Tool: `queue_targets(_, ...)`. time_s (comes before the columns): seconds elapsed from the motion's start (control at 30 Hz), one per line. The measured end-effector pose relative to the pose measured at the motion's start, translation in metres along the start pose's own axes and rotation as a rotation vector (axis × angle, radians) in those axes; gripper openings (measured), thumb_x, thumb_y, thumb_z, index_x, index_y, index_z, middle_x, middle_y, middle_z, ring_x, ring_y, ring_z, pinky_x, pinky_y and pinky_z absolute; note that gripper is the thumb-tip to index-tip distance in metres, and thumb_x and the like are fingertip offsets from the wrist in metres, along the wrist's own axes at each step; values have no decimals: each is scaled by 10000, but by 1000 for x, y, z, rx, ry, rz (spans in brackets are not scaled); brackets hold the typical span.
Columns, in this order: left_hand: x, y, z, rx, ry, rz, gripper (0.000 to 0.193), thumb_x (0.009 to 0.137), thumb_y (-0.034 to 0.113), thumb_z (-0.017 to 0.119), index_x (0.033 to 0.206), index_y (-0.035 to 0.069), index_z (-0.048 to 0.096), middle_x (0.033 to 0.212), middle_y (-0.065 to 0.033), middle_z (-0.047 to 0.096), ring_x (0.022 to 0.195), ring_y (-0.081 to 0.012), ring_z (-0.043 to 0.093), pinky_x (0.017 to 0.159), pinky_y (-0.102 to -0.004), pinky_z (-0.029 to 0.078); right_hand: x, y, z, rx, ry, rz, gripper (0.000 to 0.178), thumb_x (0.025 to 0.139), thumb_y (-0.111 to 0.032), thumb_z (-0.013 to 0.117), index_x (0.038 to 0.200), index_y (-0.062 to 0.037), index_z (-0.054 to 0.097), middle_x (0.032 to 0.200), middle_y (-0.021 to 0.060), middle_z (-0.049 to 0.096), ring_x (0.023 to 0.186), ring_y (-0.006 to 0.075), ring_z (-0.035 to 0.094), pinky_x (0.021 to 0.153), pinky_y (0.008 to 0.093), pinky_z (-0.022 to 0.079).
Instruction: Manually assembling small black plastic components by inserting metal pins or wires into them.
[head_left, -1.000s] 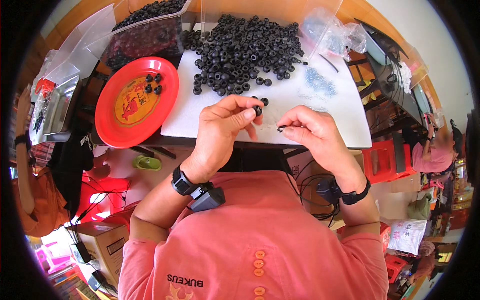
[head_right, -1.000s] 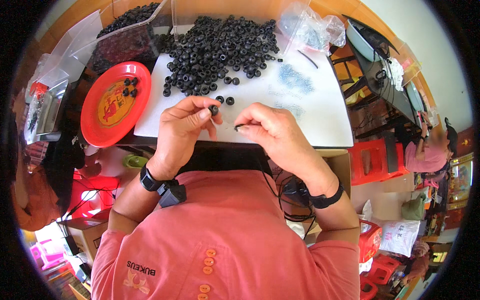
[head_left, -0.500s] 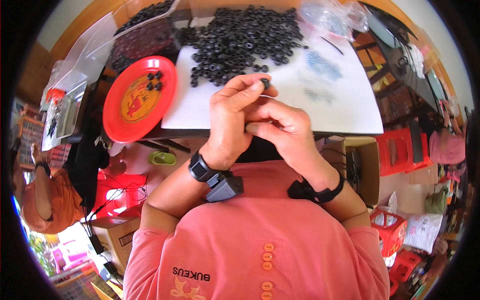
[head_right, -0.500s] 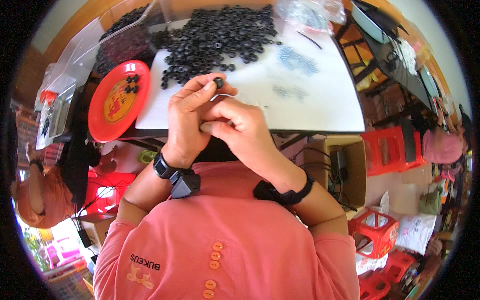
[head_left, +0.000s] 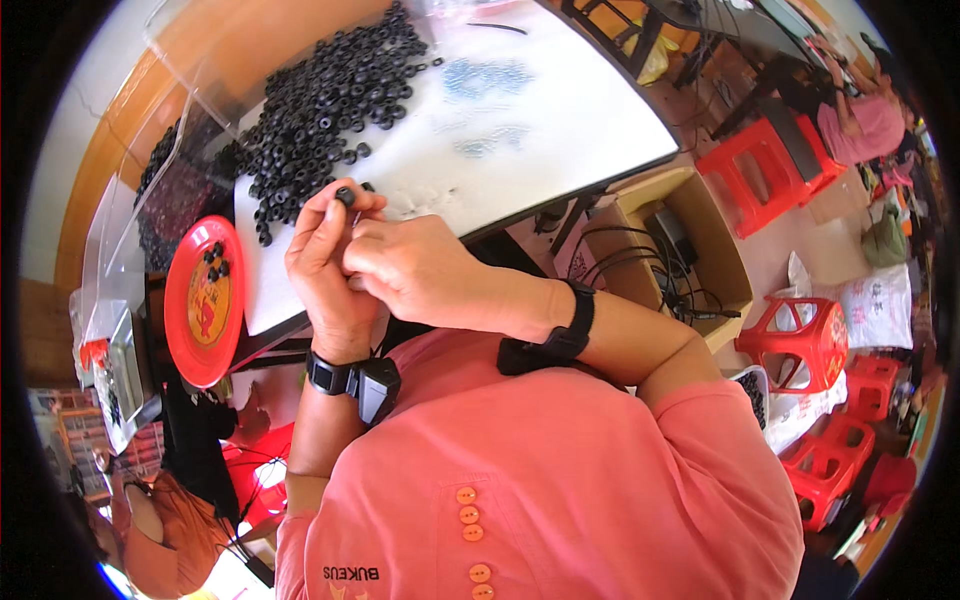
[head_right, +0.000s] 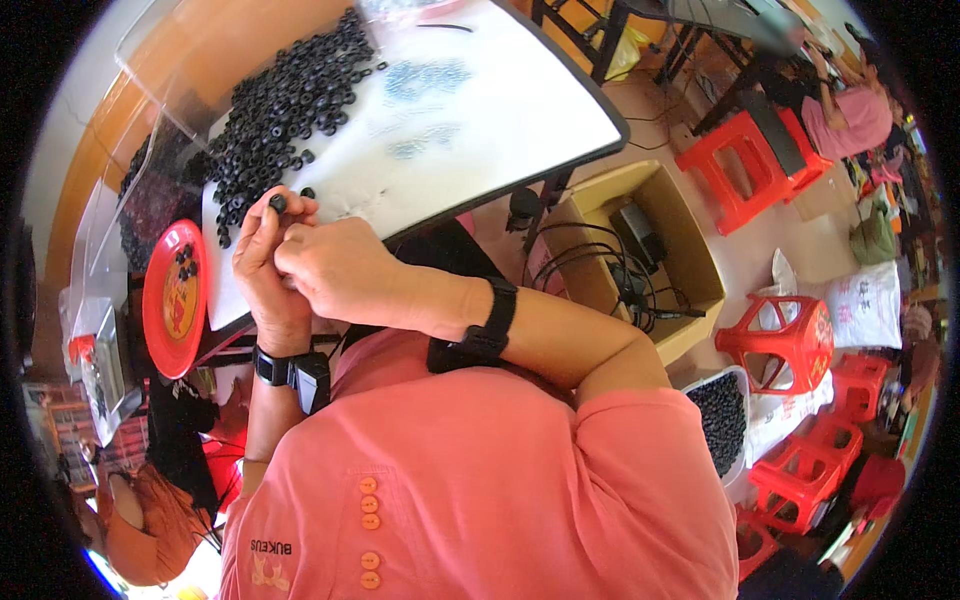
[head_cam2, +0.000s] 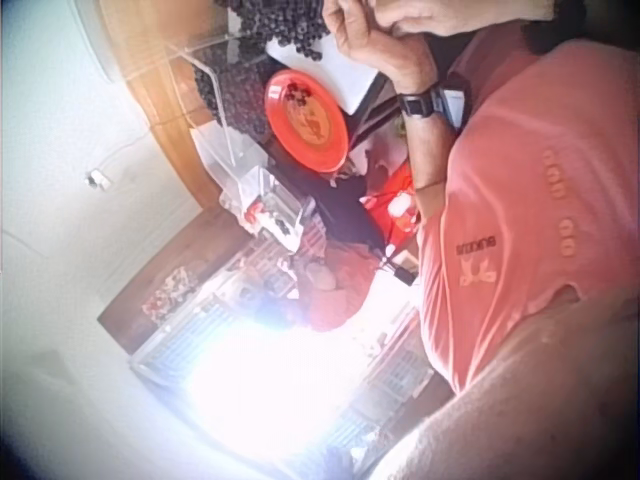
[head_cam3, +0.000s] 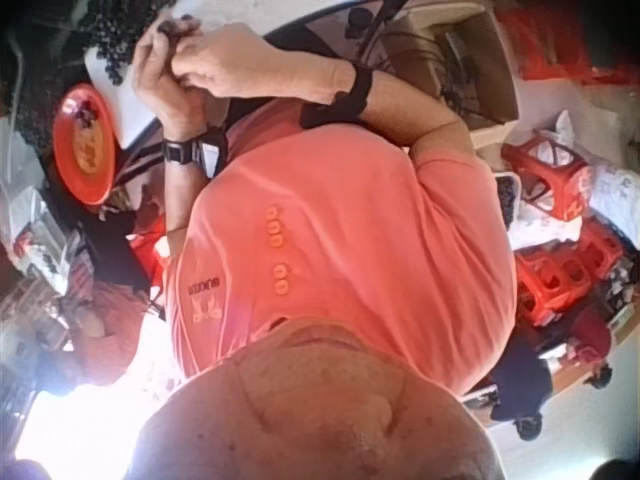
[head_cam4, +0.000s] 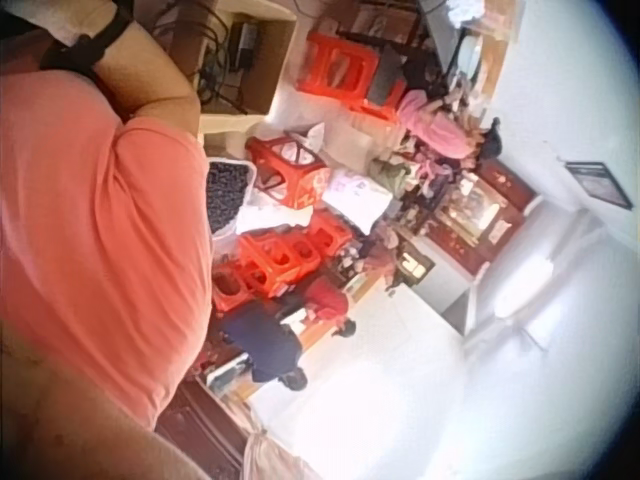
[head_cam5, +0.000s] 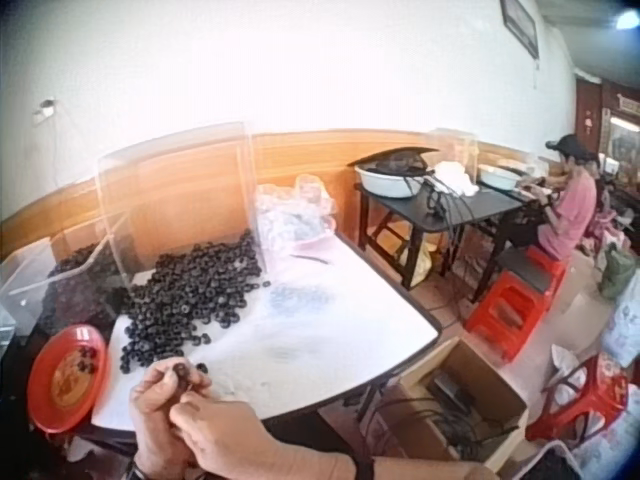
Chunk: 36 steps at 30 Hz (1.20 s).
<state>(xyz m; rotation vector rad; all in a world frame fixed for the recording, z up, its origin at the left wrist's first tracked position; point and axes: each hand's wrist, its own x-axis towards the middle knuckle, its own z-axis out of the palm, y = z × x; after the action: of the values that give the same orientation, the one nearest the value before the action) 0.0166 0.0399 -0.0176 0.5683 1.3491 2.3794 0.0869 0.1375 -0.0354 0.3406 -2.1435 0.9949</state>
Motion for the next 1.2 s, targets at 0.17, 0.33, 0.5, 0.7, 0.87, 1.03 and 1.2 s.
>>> queue_targets(0.17, 9, -8, -9, 67, -27, 16, 261, 979, 149, 536, 1155, -26, 616, 977, -109, 667, 951, -228, 641, 902, -349, 487, 6, -6, -3, -345, -6, -29, 107, 781, -166, 600, 730, -73, 587, 760, 64, 596, 704, 221, 633, 547, 376, 500)
queue_targets(0.33, 7, -6, -10, 121, 14, 19, 268, 981, 164, 537, 1163, -18, 612, 995, -102, 659, 961, -207, 623, 918, -333, 472, 7, -4, 3, -478, 43, -128, 123, 769, -174, 566, 729, -61, 595, 776, 82, 578, 701, 240, 594, 585, 382, 470)
queue_targets(0.5, 8, -7, -18, 127, -33, 64, 234, 982, 155, 545, 1124, -19, 614, 957, -93, 659, 939, -200, 619, 897, -325, 480, 5, -7, 4, -524, 37, -164, 130, 780, -184, 578, 739, -62, 596, 787, 81, 581, 716, 262, 589, 612, 425, 464)
queue_targets(0.7, 4, -7, -7, 100, -58, 92, 204, 1000, 130, 511, 1112, -18, 595, 955, -92, 643, 942, -202, 617, 896, -355, 498, 4, 21, 1, -22, 96, -168, 127, 748, -166, 670, 723, -88, 573, 787, 61, 579, 778, 292, 601, 659, 413, 486)
queue_targets(0.87, 8, -12, -8, 93, -45, 44, 193, 991, 107, 518, 1114, -21, 596, 952, -115, 646, 898, -197, 631, 853, -340, 518, 0, 24, -2, -31, 82, -140, 156, 730, -181, 700, 725, -91, 572, 792, 53, 581, 785, 292, 602, 667, 422, 486)
queue_targets(1.03, 7, -10, -2, 110, -52, 58, 186, 983, 89, 520, 1110, -20, 599, 933, -116, 655, 888, -188, 630, 831, -318, 514, -2, 24, 3, -18, 148, -143, 173, 696, -154, 724, 721, -84, 568, 793, 56, 579, 791, 308, 594, 660, 429, 476)
queue_targets(1.2, 6, -14, -4, 157, -57, 69, 178, 977, 90, 542, 1103, -17, 606, 927, -96, 651, 874, -165, 613, 827, -290, 490, -5, 23, 0, 3, 149, -186, 179, 709, -144, 721, 767, -84, 563, 824, 60, 564, 807, 311, 570, 688, 432, 461)
